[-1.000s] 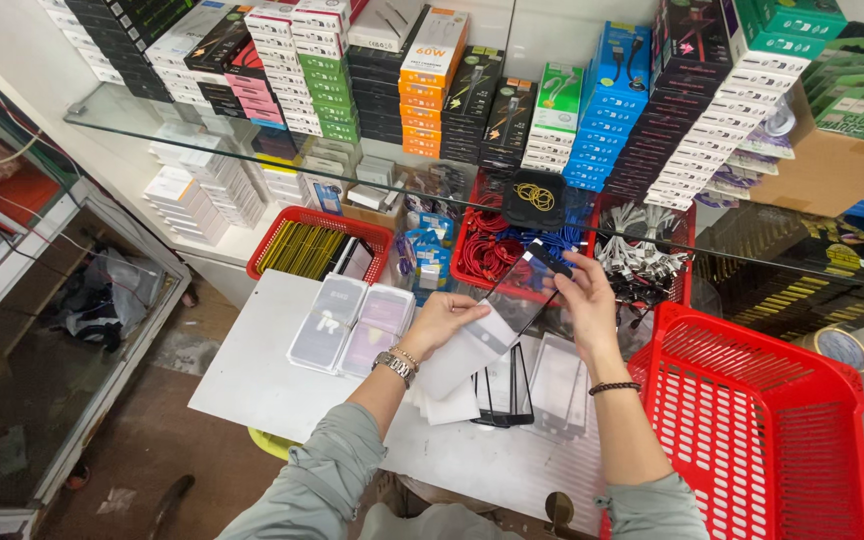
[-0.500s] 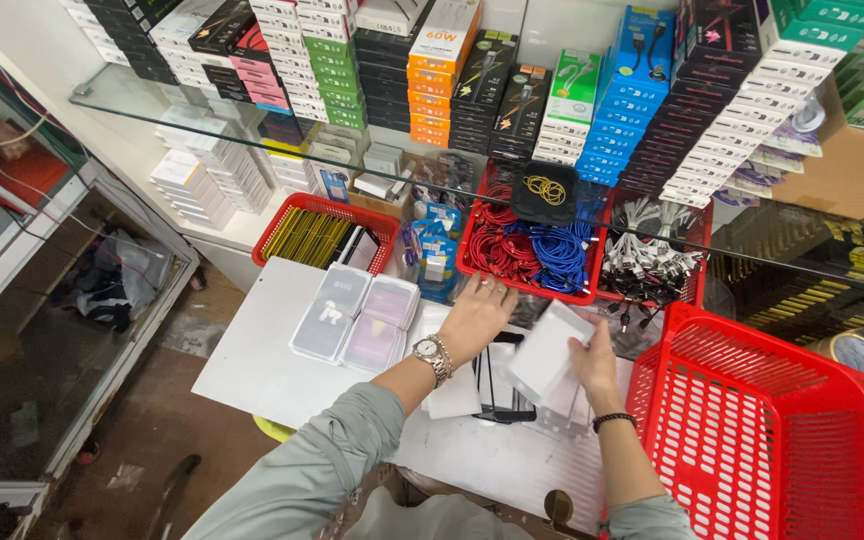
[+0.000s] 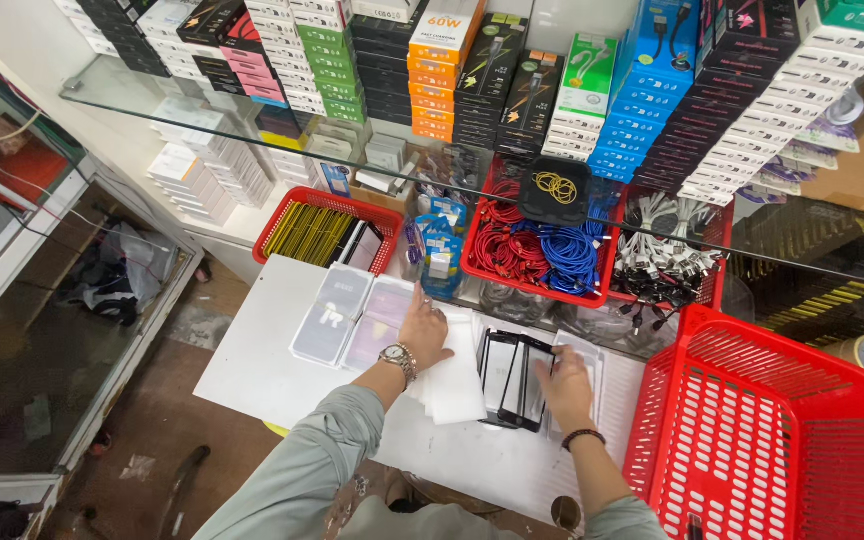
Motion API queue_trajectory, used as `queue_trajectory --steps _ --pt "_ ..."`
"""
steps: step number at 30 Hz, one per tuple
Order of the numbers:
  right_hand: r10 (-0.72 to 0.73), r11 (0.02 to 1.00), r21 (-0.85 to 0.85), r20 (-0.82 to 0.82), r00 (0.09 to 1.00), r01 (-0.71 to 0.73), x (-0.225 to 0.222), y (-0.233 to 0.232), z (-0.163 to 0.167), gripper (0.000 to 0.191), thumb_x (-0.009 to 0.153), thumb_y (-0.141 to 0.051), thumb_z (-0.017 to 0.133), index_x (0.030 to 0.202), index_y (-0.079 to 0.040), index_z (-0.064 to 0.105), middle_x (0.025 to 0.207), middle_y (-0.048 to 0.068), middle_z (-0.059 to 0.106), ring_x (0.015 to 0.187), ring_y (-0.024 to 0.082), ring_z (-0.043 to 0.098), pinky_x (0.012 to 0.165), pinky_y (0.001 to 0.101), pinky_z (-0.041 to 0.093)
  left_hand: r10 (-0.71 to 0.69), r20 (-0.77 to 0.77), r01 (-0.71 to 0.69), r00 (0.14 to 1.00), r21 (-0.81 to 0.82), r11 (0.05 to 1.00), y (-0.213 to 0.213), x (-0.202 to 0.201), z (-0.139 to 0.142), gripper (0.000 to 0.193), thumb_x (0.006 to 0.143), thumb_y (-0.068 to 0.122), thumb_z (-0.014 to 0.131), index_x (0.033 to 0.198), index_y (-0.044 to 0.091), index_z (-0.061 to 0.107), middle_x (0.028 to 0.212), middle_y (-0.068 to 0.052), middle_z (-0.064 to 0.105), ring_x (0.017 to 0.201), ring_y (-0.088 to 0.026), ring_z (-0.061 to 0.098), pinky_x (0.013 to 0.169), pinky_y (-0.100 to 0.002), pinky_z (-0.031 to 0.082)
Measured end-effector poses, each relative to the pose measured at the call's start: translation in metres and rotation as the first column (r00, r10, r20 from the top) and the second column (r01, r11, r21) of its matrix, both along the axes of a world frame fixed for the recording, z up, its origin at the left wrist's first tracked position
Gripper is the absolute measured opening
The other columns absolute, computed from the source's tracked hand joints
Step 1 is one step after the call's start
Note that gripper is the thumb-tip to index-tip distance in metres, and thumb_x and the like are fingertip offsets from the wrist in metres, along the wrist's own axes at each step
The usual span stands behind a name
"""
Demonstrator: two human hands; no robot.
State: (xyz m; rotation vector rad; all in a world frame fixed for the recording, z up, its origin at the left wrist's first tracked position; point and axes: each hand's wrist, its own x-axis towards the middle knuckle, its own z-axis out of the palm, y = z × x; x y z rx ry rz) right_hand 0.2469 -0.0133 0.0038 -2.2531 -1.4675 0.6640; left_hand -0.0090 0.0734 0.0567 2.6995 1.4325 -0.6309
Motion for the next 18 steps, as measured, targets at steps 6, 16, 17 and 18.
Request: queue_trajectory --steps 6,16,17,18 --pt "-0.022 0.973 -0.221 0.206 0.978 0.069 -0.042 -0.005 -0.002 0.111 0.069 -0.072 0.076 0.152 -0.008 0.04 0.132 0.017 0.046 0.125 0.038 0.046 0.096 0.0482 0.052 -0.013 -0.027 0.014 1.0 0.03 0.999 -0.004 -0.01 -0.006 0.073 0.081 0.055 0.078 0.125 -0.001 0.065 0.122 -0.018 0.068 0.139 -0.038 0.046 0.12 -0.068 -0.005" --pt "-0.03 0.965 -0.256 0.101 0.994 0.055 -0.041 0.001 -0.01 0.118 0.065 -0.059 0.087 0.159 -0.02 0.027 0.139 0.018 0.042 0.129 0.039 0.043 0.102 0.0468 0.05 0.023 0.299 -0.077 0.954 0.172 0.982 0.003 -0.01 -0.032 0.035 0.086 0.004 0.06 0.12 0.006 0.068 0.097 -0.018 0.076 0.129 -0.036 0.056 0.123 -0.063 0.005" --pt "-0.035 0.96 -0.272 0.101 0.994 0.062 -0.041 0.003 -0.008 0.124 0.063 -0.058 0.089 0.161 -0.02 0.023 0.138 0.019 0.043 0.129 0.039 0.044 0.103 0.0468 0.049 0.037 0.325 -0.09 0.945 0.147 0.985 0.005 -0.011 -0.03 0.032 0.087 0.003 0.058 0.115 0.007 0.07 0.097 -0.018 0.075 0.131 -0.036 0.056 0.124 -0.061 0.006" --pt "-0.027 0.954 -0.295 0.114 0.993 0.059 -0.04 0.004 -0.007 0.124 0.064 -0.058 0.09 0.16 -0.019 0.023 0.137 0.019 0.044 0.128 0.038 0.046 0.104 0.0458 0.049 0.045 0.294 -0.087 0.955 0.133 0.987 0.007 -0.011 -0.028 0.027 0.088 0.005 0.058 0.111 0.007 0.072 0.1 -0.018 0.075 0.133 -0.036 0.054 0.124 -0.061 0.006"
